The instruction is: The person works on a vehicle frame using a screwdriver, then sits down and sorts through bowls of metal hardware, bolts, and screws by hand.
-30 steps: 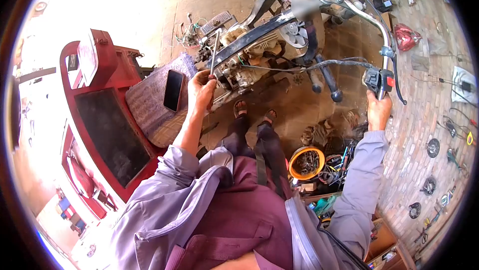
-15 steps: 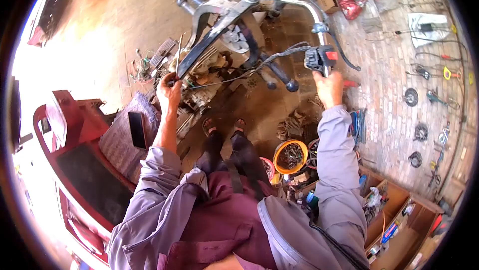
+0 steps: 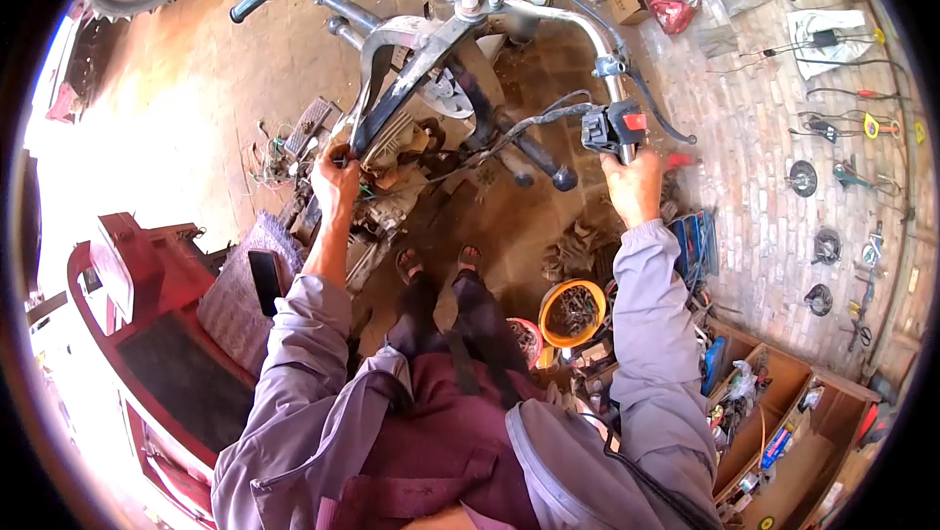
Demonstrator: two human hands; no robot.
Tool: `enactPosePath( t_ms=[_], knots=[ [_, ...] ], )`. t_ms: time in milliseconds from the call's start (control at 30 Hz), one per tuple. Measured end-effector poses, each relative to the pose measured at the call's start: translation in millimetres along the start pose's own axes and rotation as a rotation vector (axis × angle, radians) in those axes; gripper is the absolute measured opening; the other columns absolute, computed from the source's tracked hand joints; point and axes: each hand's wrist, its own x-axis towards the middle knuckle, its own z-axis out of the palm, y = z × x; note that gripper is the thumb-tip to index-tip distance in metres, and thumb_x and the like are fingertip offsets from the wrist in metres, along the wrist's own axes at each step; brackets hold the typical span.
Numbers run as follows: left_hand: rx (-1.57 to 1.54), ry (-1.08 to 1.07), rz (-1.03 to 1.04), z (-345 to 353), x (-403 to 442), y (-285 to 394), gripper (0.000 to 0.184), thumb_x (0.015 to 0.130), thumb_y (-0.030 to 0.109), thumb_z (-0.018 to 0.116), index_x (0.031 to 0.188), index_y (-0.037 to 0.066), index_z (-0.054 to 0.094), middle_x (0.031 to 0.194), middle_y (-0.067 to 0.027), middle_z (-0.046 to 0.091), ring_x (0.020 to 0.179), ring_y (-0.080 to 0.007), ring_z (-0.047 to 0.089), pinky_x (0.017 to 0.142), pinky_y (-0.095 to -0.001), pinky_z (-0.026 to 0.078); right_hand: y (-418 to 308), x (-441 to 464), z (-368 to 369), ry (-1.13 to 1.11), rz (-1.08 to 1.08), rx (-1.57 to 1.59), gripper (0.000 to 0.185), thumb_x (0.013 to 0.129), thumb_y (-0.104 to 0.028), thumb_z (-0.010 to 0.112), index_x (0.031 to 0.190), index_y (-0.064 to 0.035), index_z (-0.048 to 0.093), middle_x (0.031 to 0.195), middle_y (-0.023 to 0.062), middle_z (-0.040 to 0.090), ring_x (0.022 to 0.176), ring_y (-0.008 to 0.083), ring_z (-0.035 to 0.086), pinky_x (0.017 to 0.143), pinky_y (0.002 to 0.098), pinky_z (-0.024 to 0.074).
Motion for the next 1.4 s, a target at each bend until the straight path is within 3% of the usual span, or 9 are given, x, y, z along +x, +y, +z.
enactPosePath(
  t_ms=[133, 267, 400, 467, 633, 1333, 1400],
  knots=[
    [0.117, -0.004, -0.052, 0, -6, 17, 0.025, 0.078, 0.010, 0.064, 0.101, 0.009, 0.074, 0.097, -0.0194, 0.070, 0.092, -0.0337, 0.068, 0.084, -0.0407, 0.052, -9, -3, 0, 0.034, -0.045, 0.018, 0.021, 0.079, -0.014, 0.072, 0.094, 0.0012, 0.069, 0.076, 0.0134, 0.070, 0.069, 0.0196, 0.065, 0.067, 0.0377, 0.0504],
    [0.168, 0.053, 0.075, 6, -10, 13, 0.017, 0.082, 0.013, 0.063, 0.096, 0.009, 0.072, 0.095, -0.0160, 0.066, 0.093, -0.0342, 0.064, 0.081, -0.0436, 0.051, -11, -3, -3, -0.031, -0.003, 0.004, 0.021, 0.079, -0.012, 0.071, 0.095, 0.0007, 0.069, 0.078, 0.0150, 0.070, 0.070, 0.0216, 0.066, 0.067, 0.0384, 0.0503],
    [0.243, 0.017, 0.096, 8, -6, 9, 0.016, 0.082, 0.012, 0.063, 0.096, 0.009, 0.069, 0.097, -0.0159, 0.064, 0.092, -0.0344, 0.062, 0.081, -0.0447, 0.051, 2, 0, -1, -0.008, 0.041, -0.048, 0.025, 0.076, -0.021, 0.074, 0.088, 0.0005, 0.070, 0.074, 0.0192, 0.068, 0.071, 0.0317, 0.069, 0.065, 0.0422, 0.0503],
    [0.247, 0.062, 0.168, 6, -6, 9, 0.018, 0.078, 0.011, 0.065, 0.096, 0.009, 0.069, 0.093, -0.0155, 0.066, 0.085, -0.0356, 0.066, 0.074, -0.0455, 0.052, 4, 0, 1, 0.009, 0.023, -0.021, 0.025, 0.076, -0.021, 0.074, 0.089, 0.0003, 0.071, 0.075, 0.0194, 0.068, 0.072, 0.0327, 0.069, 0.066, 0.0425, 0.0504],
    [0.262, 0.042, 0.153, 1, -6, 12, 0.021, 0.077, 0.012, 0.067, 0.097, 0.008, 0.068, 0.098, -0.0143, 0.064, 0.092, -0.0342, 0.063, 0.081, -0.0440, 0.051, 5, 0, 2, -0.006, 0.037, -0.009, 0.027, 0.075, -0.019, 0.074, 0.093, 0.0004, 0.069, 0.077, 0.0204, 0.069, 0.074, 0.0353, 0.069, 0.067, 0.0424, 0.0513],
    [0.261, 0.034, 0.170, -6, -3, 7, 0.020, 0.076, 0.015, 0.071, 0.095, 0.007, 0.068, 0.095, -0.0139, 0.064, 0.089, -0.0340, 0.064, 0.078, -0.0435, 0.053, -7, -4, 0, 0.006, 0.012, 0.038, 0.023, 0.079, -0.013, 0.071, 0.098, 0.0008, 0.067, 0.081, 0.0170, 0.070, 0.074, 0.0277, 0.068, 0.071, 0.0387, 0.0508],
    [0.229, -0.042, 0.139, -4, 1, 1, 0.017, 0.077, 0.015, 0.070, 0.092, 0.007, 0.069, 0.094, -0.0139, 0.065, 0.088, -0.0335, 0.065, 0.077, -0.0432, 0.053, -10, -4, -3, -0.026, 0.022, 0.036, 0.023, 0.079, -0.013, 0.071, 0.098, 0.0004, 0.068, 0.082, 0.0171, 0.070, 0.075, 0.0282, 0.068, 0.072, 0.0385, 0.0509]
  ],
)
